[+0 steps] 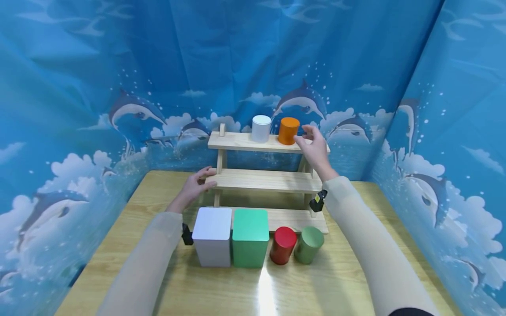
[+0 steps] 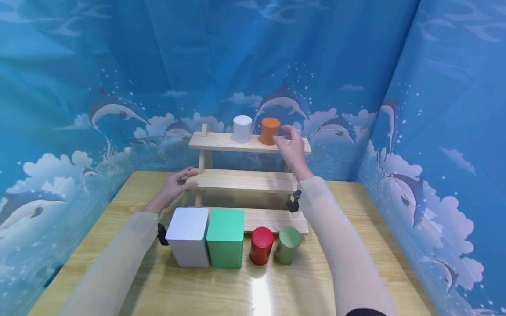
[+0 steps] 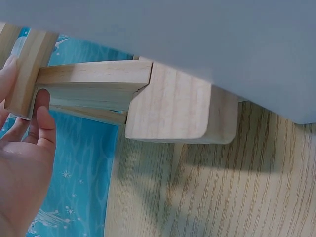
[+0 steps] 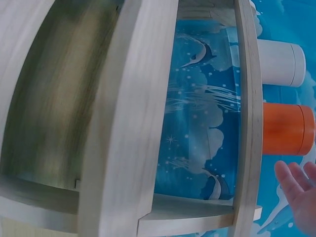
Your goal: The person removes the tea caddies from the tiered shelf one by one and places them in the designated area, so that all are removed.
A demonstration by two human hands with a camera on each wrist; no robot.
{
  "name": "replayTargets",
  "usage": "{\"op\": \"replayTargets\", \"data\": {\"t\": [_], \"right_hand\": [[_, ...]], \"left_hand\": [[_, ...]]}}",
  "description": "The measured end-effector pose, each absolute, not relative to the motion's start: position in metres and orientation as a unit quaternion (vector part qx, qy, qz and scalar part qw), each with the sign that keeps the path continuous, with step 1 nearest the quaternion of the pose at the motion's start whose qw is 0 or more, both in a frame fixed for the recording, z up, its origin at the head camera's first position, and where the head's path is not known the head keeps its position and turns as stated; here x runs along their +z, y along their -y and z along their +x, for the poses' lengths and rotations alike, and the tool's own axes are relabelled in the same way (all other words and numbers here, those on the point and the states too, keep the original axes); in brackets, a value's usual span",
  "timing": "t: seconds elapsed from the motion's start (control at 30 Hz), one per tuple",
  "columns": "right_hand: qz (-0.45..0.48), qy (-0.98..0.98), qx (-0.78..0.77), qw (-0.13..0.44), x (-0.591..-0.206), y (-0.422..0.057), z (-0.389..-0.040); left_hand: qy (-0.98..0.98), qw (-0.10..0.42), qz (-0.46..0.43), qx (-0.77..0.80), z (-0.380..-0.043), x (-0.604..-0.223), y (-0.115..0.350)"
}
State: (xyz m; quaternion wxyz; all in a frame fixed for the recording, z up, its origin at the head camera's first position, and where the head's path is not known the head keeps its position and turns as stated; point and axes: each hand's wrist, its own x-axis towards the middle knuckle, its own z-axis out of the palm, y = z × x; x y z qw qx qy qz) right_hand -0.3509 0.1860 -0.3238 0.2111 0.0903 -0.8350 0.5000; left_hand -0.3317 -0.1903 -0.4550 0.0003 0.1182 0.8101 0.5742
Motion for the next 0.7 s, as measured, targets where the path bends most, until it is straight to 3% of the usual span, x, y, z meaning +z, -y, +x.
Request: {"op": "replayTargets", "data": {"t": [0.7], "right_hand": [[0.072, 0.857, 0.480, 0.173, -0.312, -0.168, -0.376]], "left_hand": [[-0.808, 0.001, 0.119, 0.578, -0.330, -0.453, 0.189]]}}
